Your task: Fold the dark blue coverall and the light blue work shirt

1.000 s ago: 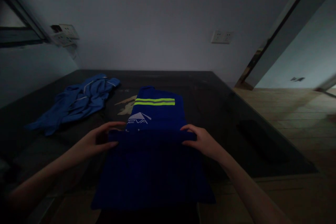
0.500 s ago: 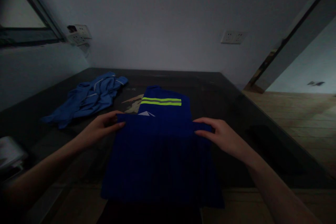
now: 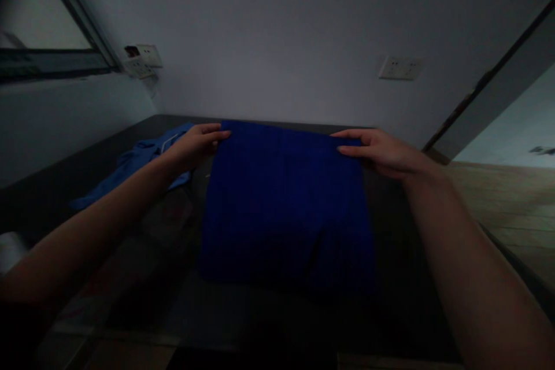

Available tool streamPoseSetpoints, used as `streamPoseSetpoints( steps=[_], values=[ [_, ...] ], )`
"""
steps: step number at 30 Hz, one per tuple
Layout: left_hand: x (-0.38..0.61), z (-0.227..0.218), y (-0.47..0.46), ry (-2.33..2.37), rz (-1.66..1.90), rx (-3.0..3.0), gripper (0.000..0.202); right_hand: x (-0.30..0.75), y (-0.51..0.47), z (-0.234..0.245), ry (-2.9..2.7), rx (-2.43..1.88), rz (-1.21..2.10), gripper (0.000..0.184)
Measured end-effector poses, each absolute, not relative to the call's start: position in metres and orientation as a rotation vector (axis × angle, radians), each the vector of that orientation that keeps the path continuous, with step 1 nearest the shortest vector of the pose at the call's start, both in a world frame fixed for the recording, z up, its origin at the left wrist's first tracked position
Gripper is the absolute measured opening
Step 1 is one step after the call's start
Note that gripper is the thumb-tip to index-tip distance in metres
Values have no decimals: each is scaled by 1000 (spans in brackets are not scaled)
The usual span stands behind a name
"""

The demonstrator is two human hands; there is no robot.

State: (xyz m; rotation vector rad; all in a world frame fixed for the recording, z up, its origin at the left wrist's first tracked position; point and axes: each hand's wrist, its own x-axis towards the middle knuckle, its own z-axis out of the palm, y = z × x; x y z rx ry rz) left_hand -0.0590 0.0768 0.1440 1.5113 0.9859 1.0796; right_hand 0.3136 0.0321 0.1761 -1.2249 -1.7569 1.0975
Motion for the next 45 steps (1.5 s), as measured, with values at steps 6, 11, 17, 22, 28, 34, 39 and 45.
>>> streamPoseSetpoints(
  steps=[6,11,17,22,28,34,39,45],
  values=[
    [-55,130,147,892,1181,1509,30,309,102,179,-1605,-1231,1300,28],
    [-51,95,204,1147,1107,1646,33,309,169,143,-1736,-1336,1129,36],
    [-41,38,234,1418,982,1822,18,295,214,79,-2054,-1773,658,29],
    [-40,-4,238,1520,901,1886,26,291,220,31,-2080,-1865,572,31],
    [-41,-17,248,1530,894,1932,25,299,216,14,-2099,-1819,540,34],
    [-40,-6,250,1398,932,1980,22,307,214,33,-2105,-1625,543,31],
    [-45,0,259,1363,897,1983,15,311,228,62,-2133,-1431,670,29],
    [-44,-10,276,1480,869,1947,6,302,255,52,-2154,-1499,636,27]
  ],
)
